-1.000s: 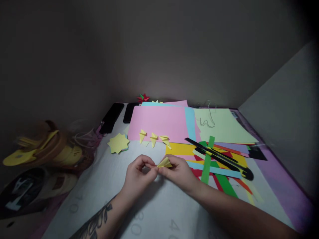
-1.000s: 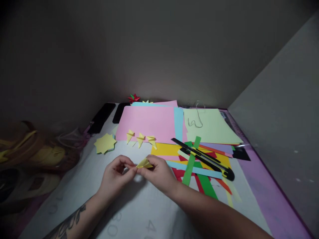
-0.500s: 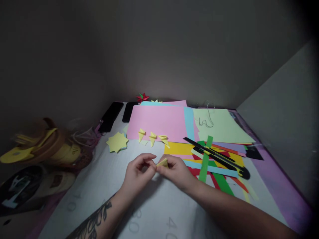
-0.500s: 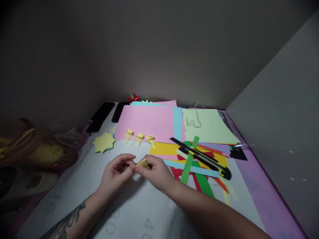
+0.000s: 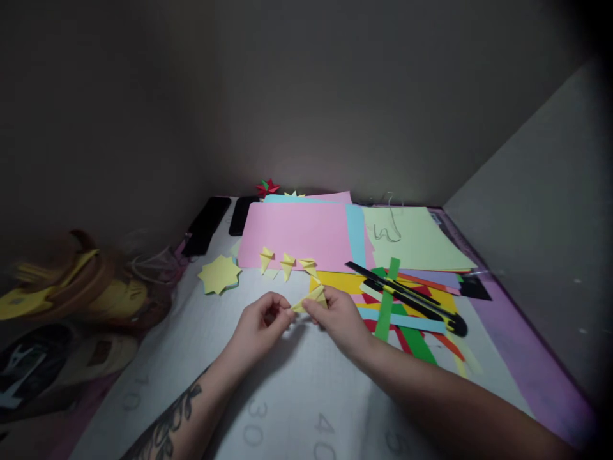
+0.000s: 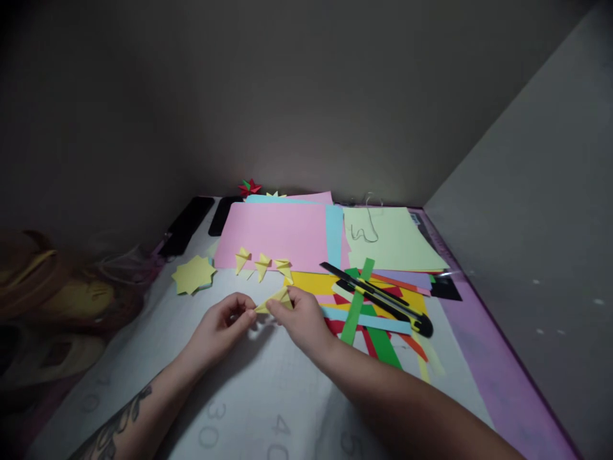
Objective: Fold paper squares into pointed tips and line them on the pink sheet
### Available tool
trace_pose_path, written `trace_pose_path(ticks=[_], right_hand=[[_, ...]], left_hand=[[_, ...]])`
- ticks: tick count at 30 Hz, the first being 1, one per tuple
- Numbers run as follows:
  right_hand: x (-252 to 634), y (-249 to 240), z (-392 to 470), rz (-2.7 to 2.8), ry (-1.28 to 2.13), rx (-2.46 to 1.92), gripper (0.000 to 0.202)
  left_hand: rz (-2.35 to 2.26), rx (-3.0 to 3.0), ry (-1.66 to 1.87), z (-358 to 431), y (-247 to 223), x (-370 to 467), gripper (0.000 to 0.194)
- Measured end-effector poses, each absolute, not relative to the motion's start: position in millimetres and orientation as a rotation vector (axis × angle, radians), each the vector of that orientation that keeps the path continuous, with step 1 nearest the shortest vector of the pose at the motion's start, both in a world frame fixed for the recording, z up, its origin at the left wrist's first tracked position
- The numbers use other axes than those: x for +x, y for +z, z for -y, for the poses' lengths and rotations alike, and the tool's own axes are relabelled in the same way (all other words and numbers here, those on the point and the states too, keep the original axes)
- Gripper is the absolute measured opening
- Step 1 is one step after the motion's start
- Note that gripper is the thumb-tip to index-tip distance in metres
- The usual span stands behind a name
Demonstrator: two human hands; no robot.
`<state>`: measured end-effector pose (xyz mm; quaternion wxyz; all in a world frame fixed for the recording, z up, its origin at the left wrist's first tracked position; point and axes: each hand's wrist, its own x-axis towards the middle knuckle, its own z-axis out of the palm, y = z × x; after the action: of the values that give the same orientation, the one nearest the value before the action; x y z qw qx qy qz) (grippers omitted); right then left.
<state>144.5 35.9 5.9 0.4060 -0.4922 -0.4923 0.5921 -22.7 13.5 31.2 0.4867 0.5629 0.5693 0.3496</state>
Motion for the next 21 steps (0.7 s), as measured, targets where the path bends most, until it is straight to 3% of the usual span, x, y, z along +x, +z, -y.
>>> trace_pose_path(ticks=[13,21], right_hand=[[143,6,-37,1.097,1.439,-1.22,0.028],[142,5,-30,1.405,1.44,-1.21,0.022]], left_hand=[[-1.581,1.506,0.937,-14,40,-33,0.019],[-1.408,1.697,0.753,-6,35,-25,0.021]])
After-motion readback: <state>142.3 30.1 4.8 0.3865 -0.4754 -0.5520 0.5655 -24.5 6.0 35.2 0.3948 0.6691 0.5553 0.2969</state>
